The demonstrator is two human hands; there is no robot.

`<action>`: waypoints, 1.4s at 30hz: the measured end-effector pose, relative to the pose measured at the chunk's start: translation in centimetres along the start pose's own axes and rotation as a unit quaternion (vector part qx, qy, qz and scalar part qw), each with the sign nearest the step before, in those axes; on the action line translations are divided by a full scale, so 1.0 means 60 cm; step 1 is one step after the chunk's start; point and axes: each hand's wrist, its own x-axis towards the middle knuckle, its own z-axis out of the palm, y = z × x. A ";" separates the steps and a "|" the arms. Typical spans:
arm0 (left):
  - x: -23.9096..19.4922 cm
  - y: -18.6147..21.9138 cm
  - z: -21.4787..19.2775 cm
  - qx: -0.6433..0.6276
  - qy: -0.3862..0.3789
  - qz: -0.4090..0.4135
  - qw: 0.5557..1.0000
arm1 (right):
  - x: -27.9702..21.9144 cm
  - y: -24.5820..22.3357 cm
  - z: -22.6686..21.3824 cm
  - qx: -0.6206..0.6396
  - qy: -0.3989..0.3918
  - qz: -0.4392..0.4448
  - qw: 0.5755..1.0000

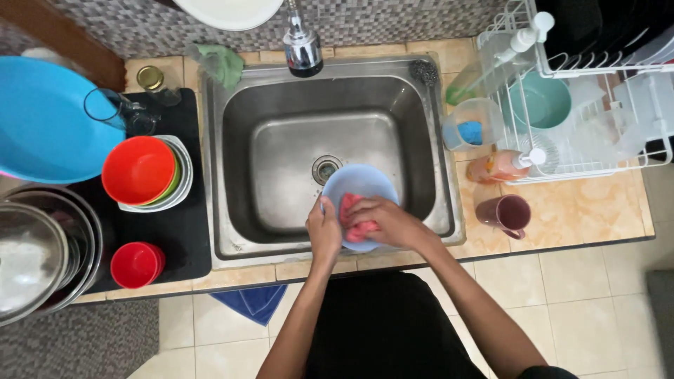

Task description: The person dries various kitchen items with a pink cloth over a sink and places them into a dish rack. The items handled include a light blue bowl, a red bowl, a green bowl, a white bowl with a floral pattern, and a white square plate. The person wipes each item thoroughly before stacking them in the rack.

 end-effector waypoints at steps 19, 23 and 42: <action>0.028 -0.022 -0.108 -0.002 0.033 0.102 0.994 | 0.128 -0.063 0.149 0.526 0.203 0.297 0.771; 0.032 -0.017 -0.118 0.023 0.040 0.211 0.976 | 0.188 -0.136 0.127 0.371 0.348 0.306 0.805; 0.078 0.011 -0.197 0.018 0.055 0.185 0.981 | 0.131 -0.180 0.091 0.027 0.166 0.168 0.971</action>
